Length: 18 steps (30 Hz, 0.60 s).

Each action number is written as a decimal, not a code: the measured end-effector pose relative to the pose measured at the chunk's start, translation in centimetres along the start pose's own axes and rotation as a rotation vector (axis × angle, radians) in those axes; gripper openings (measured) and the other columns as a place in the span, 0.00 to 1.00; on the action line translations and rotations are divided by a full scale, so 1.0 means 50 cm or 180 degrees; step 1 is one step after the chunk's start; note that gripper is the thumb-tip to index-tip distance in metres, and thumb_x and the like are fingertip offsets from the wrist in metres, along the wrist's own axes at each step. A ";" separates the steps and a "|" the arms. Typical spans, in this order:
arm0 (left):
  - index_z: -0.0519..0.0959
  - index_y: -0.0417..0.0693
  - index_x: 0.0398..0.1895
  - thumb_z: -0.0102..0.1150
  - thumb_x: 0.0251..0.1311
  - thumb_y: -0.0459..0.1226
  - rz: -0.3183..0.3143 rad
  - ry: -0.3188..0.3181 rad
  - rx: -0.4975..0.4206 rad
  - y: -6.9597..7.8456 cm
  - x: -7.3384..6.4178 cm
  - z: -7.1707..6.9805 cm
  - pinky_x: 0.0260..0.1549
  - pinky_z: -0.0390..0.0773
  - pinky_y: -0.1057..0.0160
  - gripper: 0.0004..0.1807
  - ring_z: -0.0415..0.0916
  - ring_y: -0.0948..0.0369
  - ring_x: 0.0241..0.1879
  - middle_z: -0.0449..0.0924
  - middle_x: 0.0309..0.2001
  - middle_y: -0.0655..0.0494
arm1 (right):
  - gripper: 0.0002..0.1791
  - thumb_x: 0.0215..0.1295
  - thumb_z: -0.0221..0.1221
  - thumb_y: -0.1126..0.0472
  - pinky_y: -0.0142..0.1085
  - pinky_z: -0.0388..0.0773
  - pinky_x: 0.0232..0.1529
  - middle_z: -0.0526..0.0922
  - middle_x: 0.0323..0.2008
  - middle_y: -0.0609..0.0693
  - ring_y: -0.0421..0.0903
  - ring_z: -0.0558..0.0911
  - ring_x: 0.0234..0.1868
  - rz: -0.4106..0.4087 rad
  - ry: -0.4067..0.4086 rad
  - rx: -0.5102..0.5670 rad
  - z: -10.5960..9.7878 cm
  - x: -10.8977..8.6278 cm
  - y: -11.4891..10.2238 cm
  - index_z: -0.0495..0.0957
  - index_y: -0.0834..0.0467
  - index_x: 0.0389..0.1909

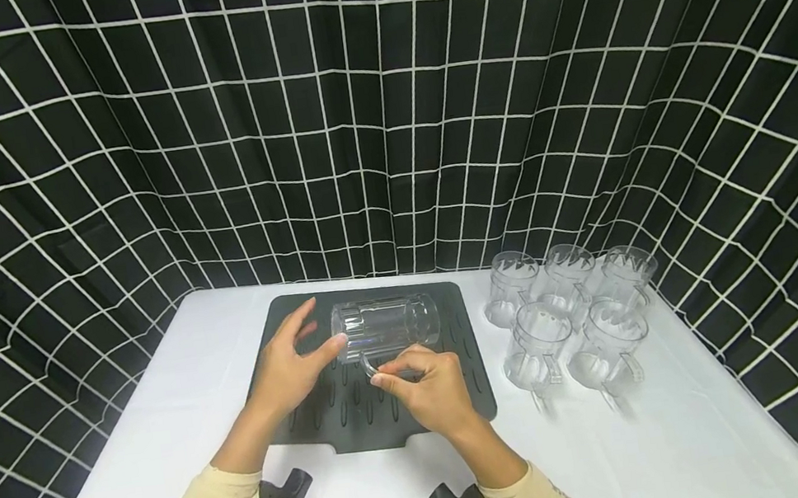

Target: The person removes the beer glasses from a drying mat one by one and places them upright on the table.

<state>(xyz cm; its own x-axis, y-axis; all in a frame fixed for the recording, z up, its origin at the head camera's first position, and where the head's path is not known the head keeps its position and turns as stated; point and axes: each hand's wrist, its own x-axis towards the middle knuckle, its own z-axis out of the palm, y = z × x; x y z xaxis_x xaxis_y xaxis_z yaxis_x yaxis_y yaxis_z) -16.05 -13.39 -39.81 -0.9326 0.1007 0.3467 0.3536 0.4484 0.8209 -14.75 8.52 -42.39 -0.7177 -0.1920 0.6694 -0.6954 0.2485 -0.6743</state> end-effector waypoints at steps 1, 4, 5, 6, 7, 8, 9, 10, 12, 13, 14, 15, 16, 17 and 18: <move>0.56 0.46 0.74 0.63 0.60 0.51 0.0026 -0.0033 -0.0040 0.003 0.003 0.002 0.48 0.75 0.38 0.43 0.61 0.39 0.65 0.53 0.71 0.40 | 0.07 0.45 0.75 0.67 0.49 0.74 0.57 0.86 0.26 0.45 0.39 0.83 0.31 -0.0013 -0.0006 0.0008 -0.001 -0.001 0.002 0.85 0.61 0.24; 0.57 0.47 0.74 0.64 0.60 0.49 0.0090 -0.0105 -0.0110 0.009 0.010 0.006 0.46 0.77 0.39 0.42 0.61 0.39 0.65 0.54 0.71 0.41 | 0.07 0.45 0.75 0.65 0.47 0.78 0.51 0.86 0.26 0.45 0.38 0.83 0.31 -0.0073 -0.0001 0.0011 -0.002 -0.003 0.002 0.85 0.60 0.24; 0.58 0.47 0.73 0.65 0.59 0.48 0.0093 -0.0122 -0.0127 0.010 0.012 0.007 0.45 0.78 0.40 0.42 0.62 0.40 0.64 0.55 0.71 0.42 | 0.07 0.45 0.75 0.65 0.46 0.80 0.48 0.85 0.26 0.44 0.38 0.83 0.30 -0.0089 -0.0001 0.0001 -0.002 -0.003 0.002 0.85 0.60 0.24; 0.58 0.47 0.73 0.65 0.59 0.48 0.0104 -0.0145 -0.0149 0.010 0.013 0.008 0.45 0.78 0.40 0.42 0.63 0.40 0.64 0.55 0.71 0.42 | 0.07 0.45 0.75 0.66 0.46 0.80 0.48 0.85 0.26 0.44 0.38 0.83 0.30 -0.0107 -0.0002 -0.0016 -0.002 -0.003 0.001 0.85 0.60 0.24; 0.59 0.46 0.73 0.65 0.59 0.48 0.0106 -0.0169 -0.0169 0.010 0.014 0.009 0.45 0.78 0.40 0.41 0.63 0.40 0.64 0.57 0.70 0.43 | 0.07 0.44 0.75 0.66 0.47 0.80 0.49 0.85 0.26 0.44 0.38 0.83 0.30 -0.0126 -0.0002 -0.0028 -0.002 -0.004 0.001 0.85 0.60 0.23; 0.60 0.46 0.72 0.66 0.59 0.47 0.0103 -0.0190 -0.0183 0.009 0.014 0.010 0.45 0.78 0.40 0.41 0.64 0.40 0.63 0.58 0.70 0.43 | 0.07 0.44 0.75 0.67 0.48 0.79 0.50 0.85 0.26 0.44 0.38 0.83 0.30 -0.0141 -0.0008 -0.0041 -0.002 -0.004 0.001 0.85 0.60 0.23; 0.61 0.45 0.72 0.66 0.59 0.47 0.0097 -0.0207 -0.0194 0.009 0.015 0.011 0.45 0.78 0.40 0.40 0.65 0.40 0.63 0.59 0.69 0.43 | 0.08 0.43 0.75 0.68 0.47 0.81 0.47 0.85 0.26 0.44 0.39 0.83 0.29 -0.0151 -0.0015 -0.0050 -0.002 -0.004 0.000 0.85 0.60 0.23; 0.62 0.45 0.71 0.66 0.59 0.47 0.0088 -0.0220 -0.0200 0.008 0.015 0.012 0.45 0.78 0.40 0.39 0.66 0.41 0.62 0.60 0.69 0.43 | 0.08 0.42 0.75 0.69 0.47 0.81 0.47 0.85 0.25 0.45 0.39 0.83 0.29 -0.0171 -0.0020 -0.0055 -0.002 -0.004 -0.002 0.85 0.61 0.23; 0.64 0.44 0.70 0.66 0.59 0.47 0.0054 -0.0250 -0.0215 0.009 0.013 0.013 0.45 0.79 0.41 0.38 0.68 0.41 0.60 0.63 0.67 0.43 | 0.09 0.41 0.75 0.72 0.48 0.81 0.47 0.85 0.25 0.48 0.42 0.83 0.29 -0.0208 -0.0028 -0.0059 -0.004 -0.003 -0.009 0.84 0.62 0.22; 0.65 0.44 0.69 0.66 0.59 0.47 0.0035 -0.0264 -0.0219 0.010 0.012 0.013 0.44 0.79 0.41 0.37 0.68 0.42 0.59 0.64 0.66 0.42 | 0.09 0.40 0.75 0.73 0.46 0.82 0.45 0.85 0.24 0.49 0.43 0.83 0.28 -0.0230 -0.0030 -0.0065 -0.006 -0.002 -0.017 0.84 0.63 0.22; 0.66 0.44 0.69 0.66 0.59 0.47 0.0018 -0.0278 -0.0221 0.010 0.012 0.013 0.44 0.79 0.42 0.37 0.69 0.42 0.59 0.65 0.65 0.42 | 0.09 0.39 0.75 0.74 0.44 0.83 0.41 0.85 0.24 0.51 0.44 0.83 0.28 -0.0248 -0.0030 -0.0071 -0.008 0.000 -0.026 0.84 0.64 0.22; 0.66 0.44 0.68 0.66 0.58 0.47 0.0002 -0.0298 -0.0220 0.011 0.012 0.013 0.44 0.80 0.42 0.37 0.70 0.42 0.58 0.66 0.65 0.42 | 0.09 0.39 0.74 0.75 0.42 0.83 0.38 0.84 0.24 0.52 0.45 0.83 0.27 -0.0255 -0.0030 -0.0075 -0.011 0.003 -0.036 0.83 0.65 0.21; 0.66 0.44 0.68 0.67 0.58 0.47 -0.0015 -0.0322 -0.0230 0.011 0.012 0.013 0.43 0.80 0.43 0.37 0.71 0.42 0.57 0.67 0.64 0.41 | 0.09 0.39 0.74 0.76 0.40 0.83 0.37 0.84 0.23 0.53 0.46 0.83 0.27 -0.0258 -0.0033 -0.0081 -0.014 0.005 -0.046 0.83 0.66 0.21; 0.66 0.44 0.68 0.67 0.58 0.47 -0.0031 -0.0350 -0.0251 0.012 0.012 0.013 0.43 0.80 0.44 0.37 0.71 0.42 0.56 0.68 0.63 0.40 | 0.09 0.39 0.74 0.76 0.38 0.83 0.35 0.84 0.23 0.53 0.46 0.83 0.26 -0.0249 -0.0038 -0.0092 -0.017 0.007 -0.055 0.83 0.66 0.21; 0.66 0.44 0.68 0.68 0.57 0.47 -0.0040 -0.0378 -0.0268 0.012 0.013 0.012 0.42 0.81 0.45 0.37 0.72 0.42 0.56 0.68 0.63 0.40 | 0.09 0.39 0.74 0.76 0.36 0.82 0.32 0.84 0.23 0.54 0.47 0.83 0.26 -0.0242 -0.0046 -0.0100 -0.019 0.009 -0.064 0.83 0.67 0.21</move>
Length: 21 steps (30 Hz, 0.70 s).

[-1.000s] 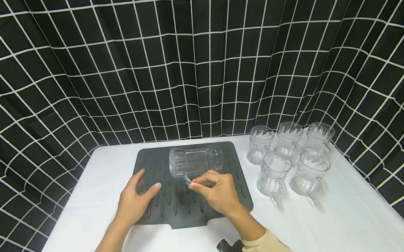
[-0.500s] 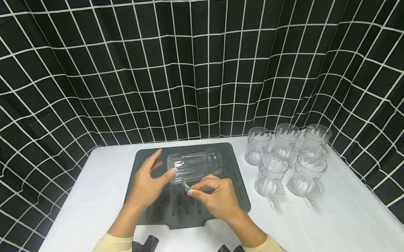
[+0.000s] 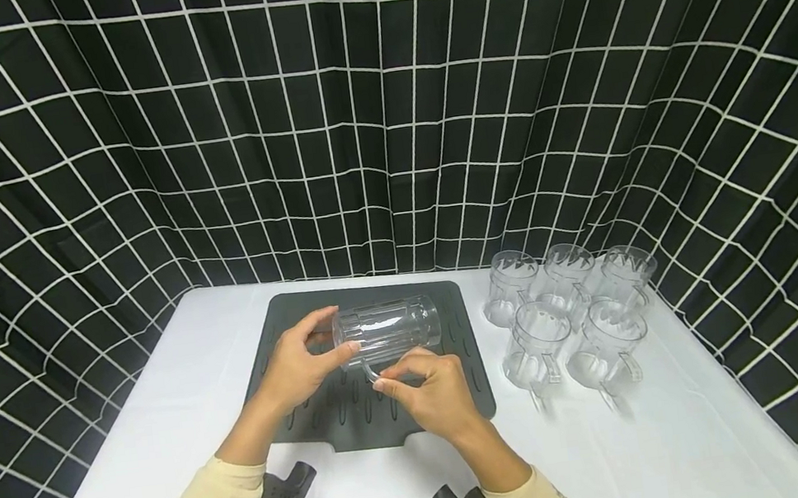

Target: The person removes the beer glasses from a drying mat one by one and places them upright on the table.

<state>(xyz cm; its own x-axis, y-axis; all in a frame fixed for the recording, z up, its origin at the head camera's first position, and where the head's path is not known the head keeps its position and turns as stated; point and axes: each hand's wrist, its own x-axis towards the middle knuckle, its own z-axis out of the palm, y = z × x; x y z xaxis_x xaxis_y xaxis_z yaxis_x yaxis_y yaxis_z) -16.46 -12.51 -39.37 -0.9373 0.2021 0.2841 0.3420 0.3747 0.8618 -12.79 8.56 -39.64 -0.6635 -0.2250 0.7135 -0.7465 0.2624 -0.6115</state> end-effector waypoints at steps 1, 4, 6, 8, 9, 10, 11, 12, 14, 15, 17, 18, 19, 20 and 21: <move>0.66 0.44 0.68 0.68 0.57 0.47 -0.0010 -0.0026 -0.0011 0.000 0.001 -0.001 0.42 0.81 0.45 0.37 0.72 0.42 0.56 0.68 0.62 0.39 | 0.09 0.38 0.74 0.77 0.35 0.82 0.31 0.84 0.23 0.54 0.46 0.83 0.26 0.0006 -0.0008 -0.0010 -0.002 0.002 -0.008 0.83 0.67 0.21; 0.66 0.45 0.68 0.69 0.56 0.46 -0.0053 -0.0109 -0.0032 0.000 0.002 -0.005 0.42 0.81 0.46 0.38 0.72 0.43 0.55 0.69 0.61 0.38 | 0.09 0.38 0.74 0.77 0.33 0.81 0.31 0.83 0.22 0.53 0.46 0.82 0.26 0.0048 -0.0042 -0.0013 -0.005 0.003 -0.014 0.83 0.67 0.20; 0.67 0.45 0.68 0.69 0.55 0.46 -0.0080 -0.0157 -0.0028 0.000 0.002 -0.008 0.42 0.81 0.47 0.38 0.73 0.44 0.54 0.70 0.60 0.38 | 0.10 0.38 0.74 0.77 0.33 0.81 0.31 0.83 0.22 0.53 0.46 0.82 0.26 0.0029 -0.0048 -0.0005 -0.004 0.002 -0.012 0.83 0.67 0.21; 0.67 0.44 0.67 0.70 0.55 0.45 -0.0113 -0.0185 -0.0074 -0.001 0.000 -0.010 0.42 0.81 0.49 0.38 0.74 0.44 0.53 0.70 0.59 0.38 | 0.10 0.39 0.74 0.77 0.33 0.80 0.32 0.83 0.23 0.53 0.47 0.81 0.27 -0.0029 -0.0048 0.0015 -0.002 -0.001 -0.005 0.82 0.66 0.21; 0.67 0.43 0.67 0.70 0.55 0.45 -0.0131 -0.0183 -0.0115 -0.002 0.000 -0.010 0.42 0.81 0.49 0.37 0.74 0.44 0.53 0.70 0.59 0.38 | 0.10 0.39 0.74 0.77 0.34 0.80 0.33 0.83 0.23 0.53 0.48 0.81 0.28 -0.0077 -0.0049 0.0019 -0.001 -0.004 0.002 0.83 0.66 0.22; 0.68 0.42 0.66 0.70 0.55 0.44 -0.0139 -0.0176 -0.0159 -0.004 -0.001 -0.010 0.43 0.81 0.49 0.37 0.73 0.43 0.53 0.70 0.59 0.37 | 0.10 0.40 0.74 0.76 0.34 0.80 0.34 0.83 0.24 0.52 0.48 0.81 0.29 -0.0117 -0.0054 0.0025 0.001 -0.006 0.011 0.83 0.65 0.22; 0.68 0.42 0.66 0.70 0.54 0.44 -0.0153 -0.0156 -0.0199 -0.005 -0.002 -0.010 0.43 0.81 0.49 0.36 0.73 0.43 0.53 0.70 0.58 0.37 | 0.09 0.41 0.73 0.76 0.35 0.80 0.35 0.84 0.26 0.52 0.48 0.80 0.30 -0.0159 -0.0043 0.0028 0.003 -0.009 0.020 0.83 0.64 0.23; 0.69 0.42 0.65 0.71 0.54 0.43 -0.0160 -0.0131 -0.0242 -0.006 -0.002 -0.010 0.42 0.81 0.50 0.36 0.73 0.43 0.53 0.70 0.58 0.37 | 0.09 0.43 0.73 0.75 0.35 0.80 0.37 0.84 0.27 0.52 0.48 0.80 0.32 -0.0194 -0.0025 0.0026 0.005 -0.012 0.029 0.83 0.64 0.25; 0.70 0.42 0.64 0.71 0.53 0.42 -0.0169 -0.0062 -0.0328 -0.009 -0.005 -0.010 0.41 0.82 0.52 0.35 0.74 0.43 0.52 0.70 0.58 0.38 | 0.09 0.46 0.72 0.73 0.37 0.79 0.42 0.84 0.32 0.51 0.48 0.80 0.37 -0.0181 0.0040 0.0022 0.007 -0.019 0.047 0.83 0.63 0.28; 0.70 0.42 0.64 0.72 0.53 0.41 -0.0176 -0.0024 -0.0375 -0.011 -0.005 -0.010 0.41 0.82 0.53 0.35 0.74 0.43 0.51 0.70 0.57 0.38 | 0.09 0.48 0.72 0.72 0.38 0.78 0.45 0.84 0.35 0.50 0.49 0.80 0.40 -0.0156 0.0089 0.0028 0.006 -0.021 0.053 0.83 0.63 0.31; 0.70 0.41 0.63 0.72 0.52 0.39 -0.0182 0.0057 -0.0442 -0.014 -0.007 -0.009 0.38 0.83 0.56 0.35 0.76 0.45 0.49 0.71 0.56 0.40 | 0.11 0.51 0.71 0.70 0.41 0.78 0.46 0.83 0.40 0.49 0.49 0.80 0.43 -0.0057 0.0226 0.0013 0.004 -0.025 0.061 0.83 0.63 0.35; 0.70 0.41 0.63 0.72 0.52 0.38 -0.0179 0.0096 -0.0469 -0.016 -0.007 -0.009 0.37 0.84 0.58 0.35 0.76 0.46 0.49 0.71 0.55 0.40 | 0.12 0.52 0.70 0.68 0.43 0.78 0.46 0.81 0.42 0.49 0.49 0.79 0.45 0.0005 0.0295 -0.0010 0.003 -0.027 0.063 0.82 0.63 0.38; 0.70 0.40 0.63 0.72 0.52 0.38 -0.0174 0.0134 -0.0496 -0.018 -0.008 -0.009 0.37 0.84 0.59 0.35 0.77 0.47 0.48 0.71 0.54 0.40 | 0.13 0.53 0.70 0.67 0.44 0.78 0.45 0.80 0.43 0.48 0.49 0.78 0.46 0.0078 0.0364 -0.0042 0.001 -0.028 0.064 0.82 0.63 0.40; 0.70 0.40 0.63 0.72 0.52 0.37 -0.0176 0.0174 -0.0519 -0.020 -0.008 -0.009 0.36 0.84 0.59 0.35 0.78 0.47 0.47 0.71 0.54 0.41 | 0.15 0.54 0.70 0.65 0.46 0.78 0.44 0.79 0.44 0.47 0.49 0.78 0.46 0.0137 0.0433 -0.0072 0.001 -0.029 0.065 0.81 0.63 0.42; 0.70 0.40 0.63 0.72 0.51 0.37 -0.0172 0.0213 -0.0515 -0.021 -0.009 -0.009 0.36 0.84 0.60 0.35 0.78 0.48 0.47 0.71 0.53 0.42 | 0.16 0.54 0.70 0.64 0.47 0.78 0.42 0.78 0.45 0.47 0.49 0.78 0.46 0.0203 0.0500 -0.0127 0.000 -0.030 0.065 0.81 0.63 0.44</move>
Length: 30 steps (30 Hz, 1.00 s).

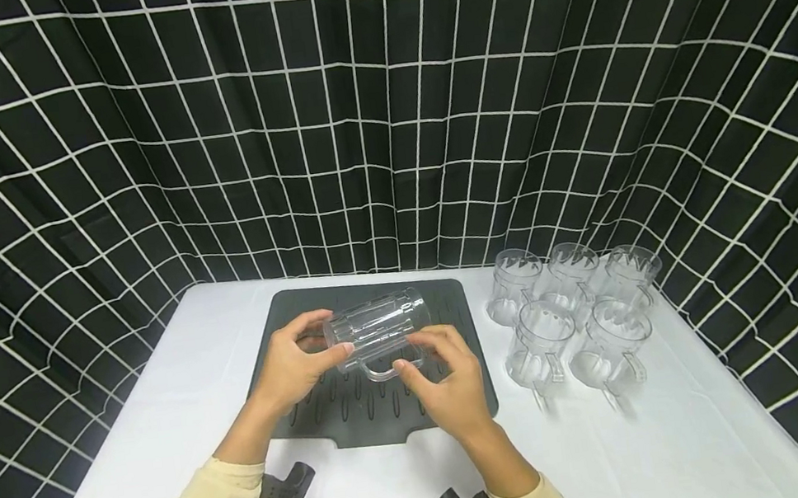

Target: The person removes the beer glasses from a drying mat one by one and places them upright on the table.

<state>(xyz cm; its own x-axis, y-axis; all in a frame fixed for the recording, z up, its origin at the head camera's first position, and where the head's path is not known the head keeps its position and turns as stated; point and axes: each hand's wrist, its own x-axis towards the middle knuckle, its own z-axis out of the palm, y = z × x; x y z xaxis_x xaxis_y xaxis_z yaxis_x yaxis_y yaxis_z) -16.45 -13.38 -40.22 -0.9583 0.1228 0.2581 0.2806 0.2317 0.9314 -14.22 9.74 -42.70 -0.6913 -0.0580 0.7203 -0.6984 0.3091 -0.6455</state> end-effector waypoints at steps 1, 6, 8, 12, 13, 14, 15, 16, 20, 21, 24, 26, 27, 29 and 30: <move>0.70 0.40 0.63 0.72 0.52 0.37 0.0010 0.0033 0.0001 -0.001 0.000 0.000 0.35 0.84 0.60 0.35 0.78 0.49 0.47 0.72 0.53 0.42 | 0.17 0.55 0.69 0.62 0.47 0.77 0.39 0.78 0.46 0.46 0.49 0.77 0.45 0.0070 0.0062 -0.0063 0.000 -0.001 0.000 0.80 0.62 0.45; 0.70 0.40 0.62 0.72 0.52 0.37 0.0027 0.0134 -0.0056 0.000 0.001 0.001 0.35 0.84 0.61 0.34 0.78 0.48 0.47 0.73 0.52 0.42 | 0.22 0.58 0.68 0.55 0.46 0.76 0.36 0.78 0.42 0.50 0.47 0.76 0.40 0.0495 0.0259 -0.0332 0.002 -0.005 -0.003 0.78 0.63 0.49; 0.70 0.39 0.63 0.72 0.53 0.35 0.0011 0.0161 -0.0110 0.001 0.001 0.003 0.36 0.84 0.62 0.34 0.77 0.47 0.48 0.73 0.52 0.41 | 0.25 0.58 0.67 0.51 0.47 0.77 0.35 0.79 0.41 0.51 0.47 0.77 0.39 0.0735 0.0272 -0.0435 0.004 -0.006 -0.006 0.77 0.64 0.49; 0.70 0.39 0.63 0.71 0.53 0.34 0.0007 0.0211 -0.0130 0.008 -0.002 0.006 0.37 0.83 0.63 0.33 0.76 0.47 0.48 0.73 0.52 0.40 | 0.30 0.58 0.65 0.42 0.45 0.79 0.35 0.82 0.41 0.52 0.48 0.79 0.37 0.1224 0.0164 -0.0635 0.007 -0.007 -0.009 0.78 0.64 0.48; 0.69 0.39 0.63 0.71 0.53 0.35 0.0020 0.0219 -0.0123 0.007 -0.003 0.007 0.37 0.83 0.63 0.33 0.76 0.47 0.49 0.73 0.52 0.40 | 0.31 0.58 0.65 0.41 0.44 0.79 0.35 0.82 0.41 0.52 0.48 0.79 0.37 0.1311 0.0120 -0.0674 0.008 -0.006 -0.009 0.78 0.64 0.47; 0.69 0.39 0.63 0.71 0.53 0.35 0.0024 0.0223 -0.0124 0.005 -0.003 0.008 0.38 0.83 0.62 0.33 0.76 0.47 0.49 0.73 0.52 0.40 | 0.31 0.58 0.64 0.40 0.42 0.78 0.35 0.82 0.40 0.52 0.47 0.79 0.36 0.1378 0.0081 -0.0706 0.009 -0.006 -0.009 0.79 0.64 0.47; 0.70 0.39 0.62 0.72 0.53 0.36 0.0045 0.0229 -0.0125 0.003 -0.004 0.009 0.37 0.83 0.63 0.34 0.76 0.47 0.48 0.73 0.52 0.41 | 0.31 0.58 0.64 0.39 0.41 0.78 0.34 0.83 0.40 0.52 0.47 0.79 0.36 0.1417 0.0044 -0.0730 0.010 -0.006 -0.010 0.79 0.65 0.46; 0.70 0.41 0.63 0.73 0.52 0.37 0.0063 0.0239 -0.0130 -0.007 -0.002 0.009 0.37 0.83 0.62 0.34 0.77 0.48 0.48 0.73 0.52 0.42 | 0.31 0.58 0.64 0.39 0.41 0.78 0.33 0.83 0.38 0.52 0.47 0.78 0.35 0.1442 0.0014 -0.0744 0.011 -0.005 -0.011 0.79 0.65 0.45; 0.70 0.40 0.63 0.73 0.51 0.38 0.0061 0.0238 -0.0141 -0.008 -0.004 0.011 0.37 0.84 0.62 0.35 0.77 0.48 0.48 0.74 0.52 0.42 | 0.30 0.56 0.66 0.40 0.40 0.76 0.31 0.82 0.34 0.51 0.46 0.77 0.34 0.1470 -0.0010 -0.0727 0.015 -0.004 -0.012 0.80 0.65 0.42; 0.70 0.40 0.63 0.73 0.51 0.38 0.0050 0.0233 -0.0139 -0.007 -0.004 0.011 0.37 0.84 0.63 0.35 0.77 0.48 0.48 0.74 0.52 0.42 | 0.30 0.56 0.66 0.40 0.40 0.75 0.31 0.82 0.33 0.51 0.46 0.77 0.33 0.1466 -0.0008 -0.0711 0.017 -0.004 -0.012 0.80 0.65 0.41; 0.70 0.40 0.63 0.74 0.51 0.38 0.0003 0.0190 -0.0161 -0.006 -0.005 0.009 0.38 0.83 0.62 0.36 0.76 0.48 0.49 0.73 0.53 0.42 | 0.29 0.55 0.68 0.42 0.41 0.75 0.31 0.81 0.31 0.52 0.47 0.78 0.33 0.1416 0.0042 -0.0649 0.020 -0.003 -0.013 0.78 0.65 0.42; 0.69 0.40 0.63 0.74 0.51 0.38 -0.0040 0.0128 -0.0160 -0.005 -0.006 0.007 0.40 0.83 0.61 0.36 0.75 0.47 0.51 0.72 0.54 0.42 | 0.29 0.55 0.68 0.43 0.41 0.76 0.31 0.81 0.31 0.52 0.47 0.78 0.33 0.1373 0.0060 -0.0574 0.021 -0.003 -0.013 0.77 0.64 0.43; 0.69 0.41 0.64 0.74 0.51 0.38 -0.0065 0.0095 -0.0142 -0.005 -0.006 0.006 0.41 0.82 0.60 0.37 0.75 0.47 0.52 0.72 0.54 0.42 | 0.29 0.55 0.68 0.44 0.41 0.77 0.32 0.81 0.32 0.51 0.47 0.79 0.33 0.1349 0.0071 -0.0526 0.022 -0.002 -0.014 0.76 0.64 0.43; 0.68 0.41 0.65 0.74 0.50 0.39 -0.0104 0.0017 -0.0128 -0.007 -0.007 0.005 0.43 0.82 0.59 0.39 0.74 0.47 0.54 0.71 0.56 0.43 | 0.28 0.56 0.69 0.46 0.41 0.78 0.34 0.81 0.33 0.50 0.47 0.79 0.34 0.1317 0.0086 -0.0406 0.022 -0.001 -0.014 0.75 0.64 0.44; 0.67 0.40 0.66 0.74 0.50 0.39 -0.0116 -0.0021 -0.0134 -0.007 -0.008 0.005 0.43 0.82 0.58 0.40 0.73 0.46 0.55 0.70 0.56 0.43 | 0.27 0.56 0.69 0.47 0.41 0.78 0.34 0.81 0.34 0.49 0.47 0.79 0.35 0.1299 0.0081 -0.0344 0.023 0.000 -0.014 0.74 0.64 0.45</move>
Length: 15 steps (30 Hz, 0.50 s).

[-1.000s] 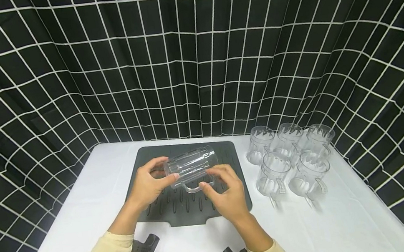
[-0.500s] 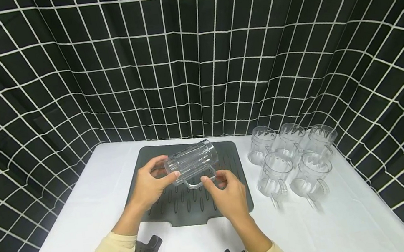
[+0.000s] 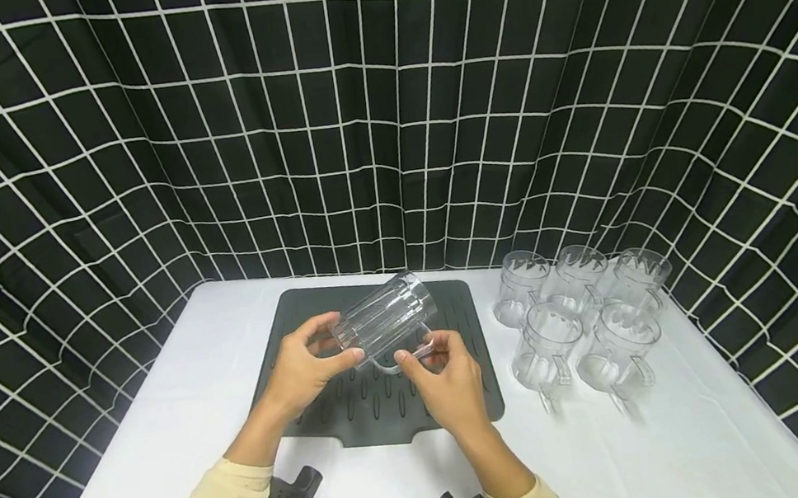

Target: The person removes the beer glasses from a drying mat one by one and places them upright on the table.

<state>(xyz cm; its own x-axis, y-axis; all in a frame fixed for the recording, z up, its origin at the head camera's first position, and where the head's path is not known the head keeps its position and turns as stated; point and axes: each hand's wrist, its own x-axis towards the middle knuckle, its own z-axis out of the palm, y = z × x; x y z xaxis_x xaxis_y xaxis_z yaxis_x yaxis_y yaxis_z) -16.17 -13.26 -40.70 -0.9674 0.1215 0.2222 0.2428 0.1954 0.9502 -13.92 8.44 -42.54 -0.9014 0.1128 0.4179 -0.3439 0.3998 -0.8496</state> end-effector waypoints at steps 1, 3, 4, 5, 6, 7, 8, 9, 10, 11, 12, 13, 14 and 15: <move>0.67 0.40 0.66 0.74 0.50 0.39 -0.0008 -0.0025 0.0004 0.000 -0.001 0.000 0.43 0.82 0.58 0.40 0.73 0.46 0.55 0.70 0.57 0.42 | 0.27 0.57 0.69 0.47 0.41 0.79 0.35 0.81 0.35 0.48 0.46 0.79 0.35 -0.0010 -0.0016 0.0054 0.000 0.001 0.000 0.73 0.63 0.45; 0.67 0.39 0.66 0.75 0.49 0.39 -0.0021 -0.0039 0.0020 -0.002 -0.001 0.002 0.44 0.82 0.57 0.41 0.72 0.45 0.56 0.70 0.59 0.42 | 0.26 0.58 0.68 0.49 0.40 0.79 0.37 0.81 0.36 0.48 0.45 0.79 0.36 -0.0045 -0.0054 0.0168 -0.002 0.002 -0.002 0.72 0.63 0.46; 0.67 0.39 0.66 0.75 0.49 0.39 -0.0018 -0.0043 0.0034 -0.003 -0.002 0.003 0.44 0.82 0.56 0.41 0.72 0.45 0.56 0.69 0.59 0.42 | 0.25 0.58 0.68 0.50 0.40 0.79 0.37 0.81 0.36 0.49 0.46 0.79 0.36 -0.0057 -0.0077 0.0236 -0.002 0.003 -0.003 0.72 0.64 0.46; 0.67 0.39 0.66 0.75 0.48 0.39 -0.0019 -0.0045 0.0059 -0.004 -0.002 0.004 0.44 0.82 0.56 0.42 0.72 0.44 0.56 0.69 0.60 0.42 | 0.25 0.59 0.68 0.51 0.40 0.80 0.37 0.81 0.37 0.49 0.46 0.79 0.36 -0.0064 -0.0108 0.0314 -0.003 0.004 -0.004 0.71 0.64 0.47; 0.67 0.38 0.66 0.75 0.48 0.39 -0.0018 -0.0053 0.0080 -0.005 -0.003 0.005 0.44 0.82 0.56 0.42 0.72 0.44 0.56 0.69 0.60 0.42 | 0.25 0.60 0.68 0.52 0.39 0.82 0.36 0.80 0.37 0.50 0.46 0.79 0.36 -0.0062 -0.0147 0.0409 -0.004 0.004 -0.005 0.71 0.65 0.47; 0.67 0.38 0.66 0.76 0.48 0.39 -0.0018 -0.0063 0.0103 -0.005 -0.003 0.006 0.44 0.82 0.56 0.42 0.72 0.43 0.56 0.68 0.60 0.41 | 0.25 0.60 0.67 0.53 0.40 0.83 0.36 0.79 0.38 0.51 0.47 0.79 0.36 -0.0054 -0.0188 0.0524 -0.004 0.004 -0.006 0.70 0.66 0.47; 0.66 0.38 0.67 0.76 0.47 0.39 -0.0027 -0.0076 0.0105 -0.007 -0.003 0.007 0.44 0.82 0.56 0.43 0.72 0.43 0.56 0.68 0.61 0.41 | 0.24 0.61 0.67 0.55 0.39 0.84 0.35 0.79 0.38 0.53 0.48 0.79 0.36 -0.0046 -0.0230 0.0642 -0.004 0.005 -0.006 0.69 0.66 0.47; 0.66 0.37 0.67 0.76 0.47 0.39 -0.0034 -0.0093 0.0101 -0.008 -0.003 0.009 0.44 0.81 0.56 0.43 0.72 0.42 0.56 0.67 0.61 0.41 | 0.24 0.62 0.66 0.56 0.39 0.85 0.34 0.78 0.39 0.54 0.50 0.78 0.36 -0.0030 -0.0272 0.0767 -0.005 0.005 -0.007 0.69 0.67 0.48; 0.65 0.37 0.67 0.76 0.47 0.38 -0.0048 -0.0115 0.0087 -0.009 -0.003 0.011 0.45 0.81 0.56 0.44 0.72 0.42 0.56 0.67 0.60 0.40 | 0.23 0.63 0.66 0.57 0.40 0.85 0.33 0.77 0.39 0.55 0.51 0.79 0.37 -0.0006 -0.0313 0.0895 -0.005 0.006 -0.008 0.68 0.67 0.48; 0.64 0.36 0.67 0.76 0.47 0.37 -0.0063 -0.0141 0.0047 -0.010 -0.002 0.012 0.45 0.81 0.57 0.44 0.72 0.42 0.56 0.66 0.60 0.40 | 0.23 0.63 0.65 0.57 0.40 0.85 0.31 0.77 0.40 0.56 0.51 0.79 0.37 0.0023 -0.0352 0.1016 -0.005 0.006 -0.009 0.68 0.68 0.48; 0.64 0.36 0.68 0.76 0.47 0.37 -0.0079 -0.0155 0.0013 -0.011 -0.002 0.014 0.46 0.81 0.57 0.44 0.71 0.42 0.57 0.65 0.61 0.40 | 0.22 0.63 0.65 0.58 0.40 0.85 0.31 0.76 0.40 0.57 0.52 0.79 0.37 0.0049 -0.0382 0.1122 -0.004 0.006 -0.010 0.67 0.68 0.47; 0.63 0.35 0.68 0.76 0.47 0.36 -0.0096 -0.0162 -0.0011 -0.012 -0.002 0.015 0.46 0.81 0.58 0.45 0.71 0.42 0.57 0.65 0.61 0.40 | 0.21 0.64 0.64 0.59 0.41 0.85 0.32 0.76 0.40 0.58 0.52 0.79 0.37 0.0068 -0.0406 0.1223 -0.004 0.006 -0.011 0.67 0.68 0.48; 0.63 0.35 0.68 0.76 0.46 0.36 -0.0116 -0.0168 -0.0029 -0.013 -0.003 0.017 0.47 0.80 0.59 0.46 0.71 0.42 0.57 0.65 0.61 0.40 | 0.21 0.64 0.64 0.60 0.40 0.85 0.31 0.76 0.40 0.59 0.52 0.79 0.37 0.0086 -0.0425 0.1307 -0.004 0.006 -0.012 0.67 0.68 0.47; 0.62 0.35 0.68 0.76 0.46 0.35 -0.0126 -0.0180 -0.0044 -0.013 -0.003 0.018 0.47 0.80 0.59 0.46 0.71 0.41 0.58 0.64 0.61 0.41 | 0.20 0.64 0.64 0.60 0.41 0.85 0.32 0.76 0.40 0.59 0.52 0.80 0.36 0.0108 -0.0442 0.1379 -0.004 0.005 -0.014 0.67 0.67 0.47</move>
<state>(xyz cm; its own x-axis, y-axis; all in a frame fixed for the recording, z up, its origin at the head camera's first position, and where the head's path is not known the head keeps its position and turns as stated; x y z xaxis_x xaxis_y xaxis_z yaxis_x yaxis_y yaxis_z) -16.10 -12.51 -41.57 -0.9705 0.1690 0.1720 0.2030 0.1876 0.9610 -13.87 8.38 -41.80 -0.9307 -0.0157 0.3655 -0.3651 -0.0228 -0.9307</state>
